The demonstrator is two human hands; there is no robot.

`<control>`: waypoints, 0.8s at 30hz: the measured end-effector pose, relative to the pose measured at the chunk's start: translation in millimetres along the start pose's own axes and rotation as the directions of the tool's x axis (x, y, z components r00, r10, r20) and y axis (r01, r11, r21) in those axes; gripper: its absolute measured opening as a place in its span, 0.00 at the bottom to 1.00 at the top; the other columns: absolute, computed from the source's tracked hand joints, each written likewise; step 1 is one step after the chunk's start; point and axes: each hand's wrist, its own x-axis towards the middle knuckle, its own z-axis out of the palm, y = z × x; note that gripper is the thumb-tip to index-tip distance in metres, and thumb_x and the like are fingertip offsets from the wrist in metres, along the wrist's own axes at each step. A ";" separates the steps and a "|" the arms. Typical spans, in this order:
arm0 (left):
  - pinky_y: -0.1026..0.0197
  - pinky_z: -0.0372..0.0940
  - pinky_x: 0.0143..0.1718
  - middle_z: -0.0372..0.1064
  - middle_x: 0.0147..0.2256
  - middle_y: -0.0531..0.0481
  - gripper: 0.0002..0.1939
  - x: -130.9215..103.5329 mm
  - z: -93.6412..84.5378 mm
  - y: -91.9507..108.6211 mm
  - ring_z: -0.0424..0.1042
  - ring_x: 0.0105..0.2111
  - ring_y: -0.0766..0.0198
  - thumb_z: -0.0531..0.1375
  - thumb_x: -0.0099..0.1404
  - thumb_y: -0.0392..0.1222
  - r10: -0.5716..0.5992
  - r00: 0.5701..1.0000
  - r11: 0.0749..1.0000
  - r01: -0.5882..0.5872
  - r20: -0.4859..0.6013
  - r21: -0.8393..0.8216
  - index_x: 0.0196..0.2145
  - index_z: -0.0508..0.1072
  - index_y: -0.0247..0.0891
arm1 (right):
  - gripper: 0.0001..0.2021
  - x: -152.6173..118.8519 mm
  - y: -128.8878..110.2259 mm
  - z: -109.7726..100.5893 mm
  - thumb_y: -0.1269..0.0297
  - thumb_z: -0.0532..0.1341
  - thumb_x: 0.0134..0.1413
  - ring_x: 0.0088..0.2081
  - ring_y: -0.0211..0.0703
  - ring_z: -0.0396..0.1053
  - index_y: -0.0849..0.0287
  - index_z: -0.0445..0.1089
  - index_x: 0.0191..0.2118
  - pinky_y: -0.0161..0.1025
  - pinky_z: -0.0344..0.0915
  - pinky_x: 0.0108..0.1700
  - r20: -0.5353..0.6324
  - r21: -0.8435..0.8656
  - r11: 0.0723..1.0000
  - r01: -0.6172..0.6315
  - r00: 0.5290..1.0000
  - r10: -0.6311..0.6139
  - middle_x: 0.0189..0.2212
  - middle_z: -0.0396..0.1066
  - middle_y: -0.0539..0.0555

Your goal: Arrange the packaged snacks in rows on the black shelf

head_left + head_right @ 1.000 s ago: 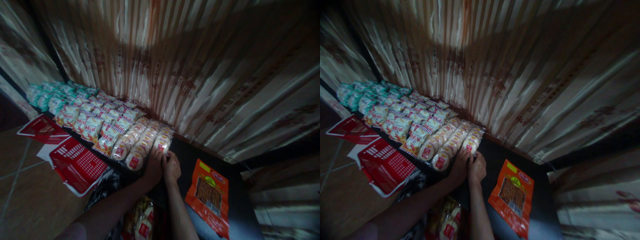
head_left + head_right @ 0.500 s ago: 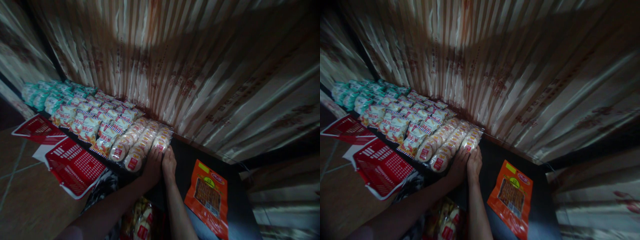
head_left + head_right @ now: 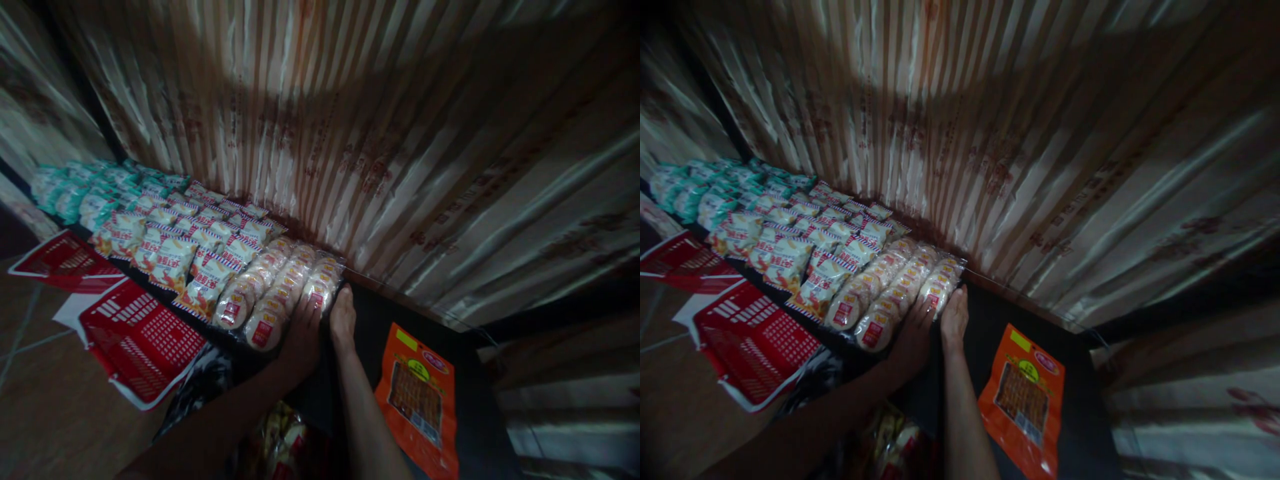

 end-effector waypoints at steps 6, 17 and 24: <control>0.38 0.55 0.57 0.50 0.60 0.33 0.28 0.2 -0.2 0.2 0.40 0.63 0.50 0.44 0.59 0.24 0.000 1.000 1.000 0.000 0.003 -0.026 0.58 0.52 0.28 | 0.36 7.9 3.0 3.1 0.48 0.34 0.58 0.60 0.48 0.52 0.71 0.55 0.59 0.43 0.46 0.60 0.041 -0.031 0.999 0.016 0.999 -0.015 0.58 0.56 0.64; 0.38 0.54 0.58 0.50 0.60 0.34 0.27 -0.2 3.3 -0.9 0.39 0.63 0.52 0.44 0.60 0.25 -0.009 1.000 0.999 0.008 -0.012 -0.037 0.58 0.53 0.29 | 0.39 15.5 6.0 5.8 0.42 0.32 0.56 0.60 0.46 0.52 0.66 0.56 0.59 0.42 0.46 0.60 0.043 -0.024 0.999 0.042 0.998 -0.041 0.59 0.56 0.62; 0.39 0.54 0.58 0.52 0.59 0.34 0.26 0.3 0.5 -0.5 0.40 0.63 0.53 0.44 0.60 0.25 0.001 1.000 1.000 -0.001 -0.011 -0.021 0.57 0.55 0.28 | 0.37 -0.2 0.2 -2.6 0.47 0.34 0.57 0.61 0.47 0.50 0.71 0.54 0.59 0.43 0.46 0.61 -0.049 -0.018 0.999 0.037 0.998 -0.038 0.60 0.54 0.64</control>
